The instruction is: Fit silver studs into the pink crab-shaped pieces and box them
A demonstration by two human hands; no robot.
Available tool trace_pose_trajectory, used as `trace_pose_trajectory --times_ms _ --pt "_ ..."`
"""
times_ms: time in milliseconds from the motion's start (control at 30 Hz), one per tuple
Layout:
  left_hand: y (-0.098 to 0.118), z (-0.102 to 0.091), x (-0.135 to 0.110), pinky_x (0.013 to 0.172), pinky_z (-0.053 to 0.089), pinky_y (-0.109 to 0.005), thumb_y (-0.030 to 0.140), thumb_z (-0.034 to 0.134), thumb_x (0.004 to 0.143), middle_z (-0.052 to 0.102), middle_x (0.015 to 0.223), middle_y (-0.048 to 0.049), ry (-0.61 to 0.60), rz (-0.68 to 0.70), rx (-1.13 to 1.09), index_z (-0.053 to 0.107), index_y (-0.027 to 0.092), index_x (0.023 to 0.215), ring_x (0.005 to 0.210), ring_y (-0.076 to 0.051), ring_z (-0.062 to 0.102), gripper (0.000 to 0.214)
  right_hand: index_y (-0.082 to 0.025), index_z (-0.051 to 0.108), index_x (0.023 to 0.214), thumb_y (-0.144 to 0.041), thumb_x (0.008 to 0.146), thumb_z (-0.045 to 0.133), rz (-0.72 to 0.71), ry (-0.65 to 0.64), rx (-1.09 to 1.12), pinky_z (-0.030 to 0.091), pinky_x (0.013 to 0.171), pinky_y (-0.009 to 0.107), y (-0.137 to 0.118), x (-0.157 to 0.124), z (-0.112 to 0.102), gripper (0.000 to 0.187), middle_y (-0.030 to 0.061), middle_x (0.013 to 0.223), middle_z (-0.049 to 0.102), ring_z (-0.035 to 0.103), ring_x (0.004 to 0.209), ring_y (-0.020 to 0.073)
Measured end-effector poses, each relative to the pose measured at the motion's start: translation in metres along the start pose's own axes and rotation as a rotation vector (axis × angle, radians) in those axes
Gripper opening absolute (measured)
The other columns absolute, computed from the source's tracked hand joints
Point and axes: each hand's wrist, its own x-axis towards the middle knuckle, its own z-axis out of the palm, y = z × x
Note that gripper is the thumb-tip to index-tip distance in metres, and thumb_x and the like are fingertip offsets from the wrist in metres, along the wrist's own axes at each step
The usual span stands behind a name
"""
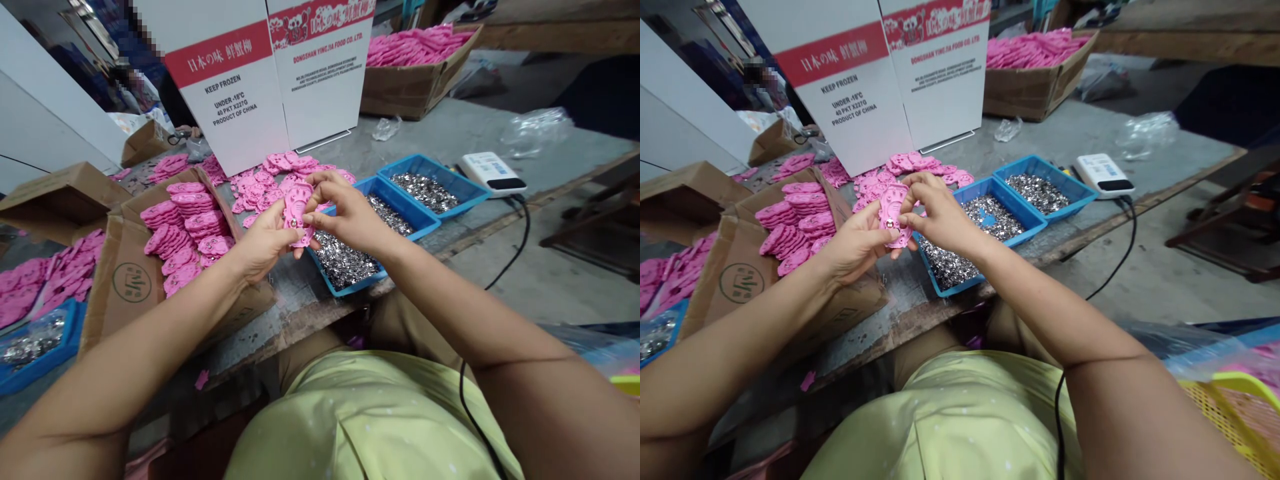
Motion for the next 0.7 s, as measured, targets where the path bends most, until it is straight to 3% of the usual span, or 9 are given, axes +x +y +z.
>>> trace_pose_trajectory --times_ms 200,300,433,533,600,700 --pt "0.006 0.002 -0.001 0.050 0.046 -0.024 0.011 0.073 0.068 0.074 0.086 -0.0059 -0.001 -0.055 -0.041 0.057 0.015 0.112 0.062 -0.017 0.072 0.047 -0.023 0.065 0.078 -0.049 0.080 0.084 0.123 0.079 0.369 0.056 0.100 0.046 0.000 -0.007 0.002 0.033 0.0091 0.127 0.068 0.064 0.122 0.0269" --pt "0.007 0.002 -0.001 0.049 0.045 -0.023 0.012 0.072 0.070 0.076 0.085 -0.0077 0.025 -0.051 -0.058 0.057 0.015 0.105 0.062 -0.017 0.072 0.038 -0.023 0.065 0.080 -0.046 0.083 0.082 0.109 0.200 0.348 0.055 0.100 0.044 0.011 -0.007 -0.010 0.028 0.0071 0.119 0.071 0.066 0.119 0.0245" --pt "0.005 0.001 0.000 0.047 0.045 -0.023 0.015 0.073 0.077 0.078 0.085 -0.0100 0.052 -0.040 -0.041 0.053 0.016 0.098 0.060 -0.016 0.071 0.028 -0.022 0.066 0.080 -0.023 0.084 0.076 0.233 0.448 0.022 0.054 0.095 0.039 0.050 0.002 -0.052 0.011 0.0063 0.117 0.072 0.067 0.103 0.0197" --pt "0.004 0.000 0.001 0.046 0.044 -0.022 0.017 0.074 0.077 0.079 0.087 -0.0110 0.053 -0.027 -0.028 0.052 0.017 0.098 0.059 -0.016 0.071 0.030 -0.017 0.066 0.070 -0.006 0.077 0.076 0.540 0.625 -0.348 0.050 0.091 0.039 0.088 0.004 -0.096 0.016 0.0173 0.110 0.075 0.067 0.090 0.0180" --pt "0.003 0.000 0.001 0.044 0.043 -0.022 0.018 0.076 0.076 0.079 0.088 -0.0115 0.055 -0.021 -0.018 0.052 0.017 0.099 0.059 -0.016 0.071 0.033 -0.012 0.073 0.080 -0.008 0.079 0.076 0.637 0.562 -0.557 0.048 0.094 0.043 0.111 -0.001 -0.122 0.005 0.0265 0.114 0.074 0.070 0.100 0.0237" --pt "0.004 0.000 0.001 0.042 0.042 -0.021 0.020 0.079 0.072 0.080 0.087 -0.0111 0.053 -0.018 0.002 0.052 0.017 0.098 0.056 -0.016 0.071 0.037 -0.007 0.075 0.071 0.002 0.074 0.071 0.641 0.405 -0.710 0.046 0.096 0.050 0.138 -0.016 -0.143 0.011 0.0341 0.106 0.074 0.071 0.108 0.0331"
